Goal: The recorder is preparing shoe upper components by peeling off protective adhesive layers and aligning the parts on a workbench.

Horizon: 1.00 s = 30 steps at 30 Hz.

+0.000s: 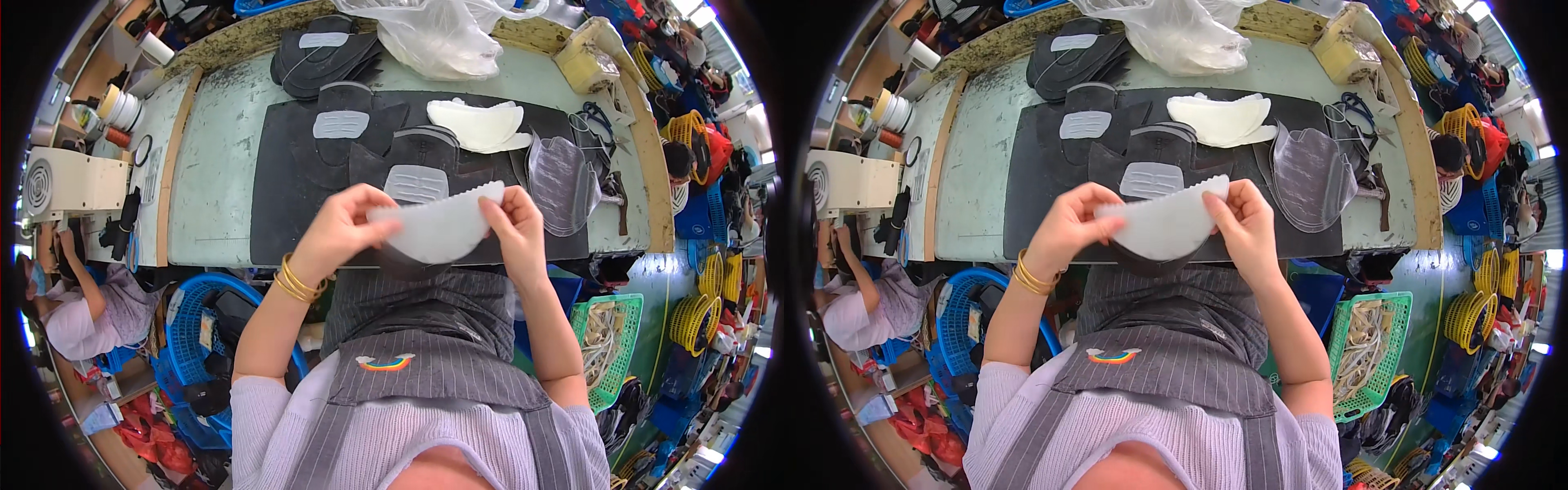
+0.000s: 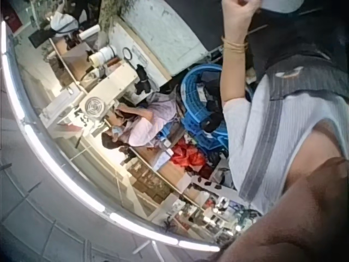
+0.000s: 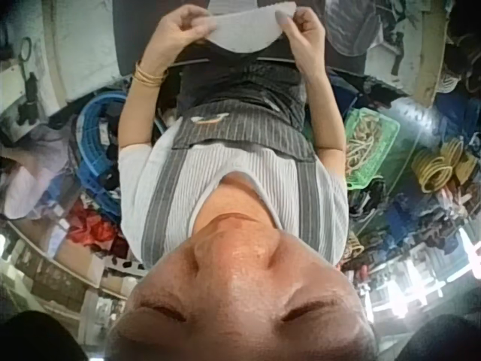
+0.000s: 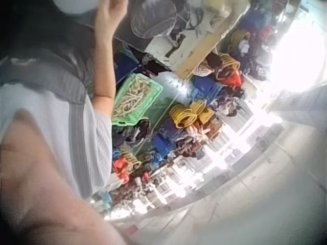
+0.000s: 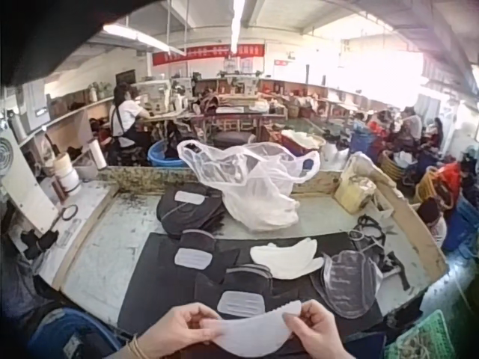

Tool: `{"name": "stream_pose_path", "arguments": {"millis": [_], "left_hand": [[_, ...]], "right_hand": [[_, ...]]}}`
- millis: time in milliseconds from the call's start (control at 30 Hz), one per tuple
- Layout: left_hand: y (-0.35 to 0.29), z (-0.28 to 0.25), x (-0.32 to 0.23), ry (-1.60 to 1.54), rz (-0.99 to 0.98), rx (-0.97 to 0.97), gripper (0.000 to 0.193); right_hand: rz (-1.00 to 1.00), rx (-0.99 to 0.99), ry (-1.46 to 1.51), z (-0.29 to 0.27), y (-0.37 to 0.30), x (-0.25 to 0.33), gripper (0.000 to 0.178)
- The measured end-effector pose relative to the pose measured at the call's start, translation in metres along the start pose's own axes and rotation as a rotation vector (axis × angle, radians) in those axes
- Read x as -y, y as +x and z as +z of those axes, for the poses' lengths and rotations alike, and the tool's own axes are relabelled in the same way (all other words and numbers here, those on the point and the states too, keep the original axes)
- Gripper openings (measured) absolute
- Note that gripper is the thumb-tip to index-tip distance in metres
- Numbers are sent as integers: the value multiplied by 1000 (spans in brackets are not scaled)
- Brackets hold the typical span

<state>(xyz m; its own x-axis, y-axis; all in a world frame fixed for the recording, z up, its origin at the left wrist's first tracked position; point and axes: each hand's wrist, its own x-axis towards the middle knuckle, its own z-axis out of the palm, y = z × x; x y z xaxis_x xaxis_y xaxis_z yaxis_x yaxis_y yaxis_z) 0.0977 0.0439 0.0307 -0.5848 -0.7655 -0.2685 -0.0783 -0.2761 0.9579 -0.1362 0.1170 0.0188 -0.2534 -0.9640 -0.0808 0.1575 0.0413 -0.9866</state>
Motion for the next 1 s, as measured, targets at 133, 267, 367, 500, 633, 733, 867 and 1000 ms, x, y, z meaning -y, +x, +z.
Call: {"name": "stream_pose_path", "arguments": {"millis": [133,267,367,500,633,733,867,1000], "left_hand": [[7,-17,31,-87,65,-196,21],[12,-20,42,29,19,-284,22],[15,-22,46,34,45,-249,22],[12,2,35,537,141,-370,31],[2,17,32,1199,676,-295,43],[-12,40,32,1187,723,-48,43],[3,55,23,1096,714,-85,33],[25,91,12,579,610,-27,20]], "right_hand": [[47,49,-157,7,-1,-35,20],[13,68,-302,5,3,-48,30],[-4,70,-329,2,4,-49,33],[24,-5,-761,16,-3,-23,39],[-295,-171,-1048,-14,4,-20,39],[-476,-355,-1303,-87,15,-4,9],[-409,-181,-1213,-130,19,-23,6],[-237,-290,-660,-112,10,-5,5]]}}
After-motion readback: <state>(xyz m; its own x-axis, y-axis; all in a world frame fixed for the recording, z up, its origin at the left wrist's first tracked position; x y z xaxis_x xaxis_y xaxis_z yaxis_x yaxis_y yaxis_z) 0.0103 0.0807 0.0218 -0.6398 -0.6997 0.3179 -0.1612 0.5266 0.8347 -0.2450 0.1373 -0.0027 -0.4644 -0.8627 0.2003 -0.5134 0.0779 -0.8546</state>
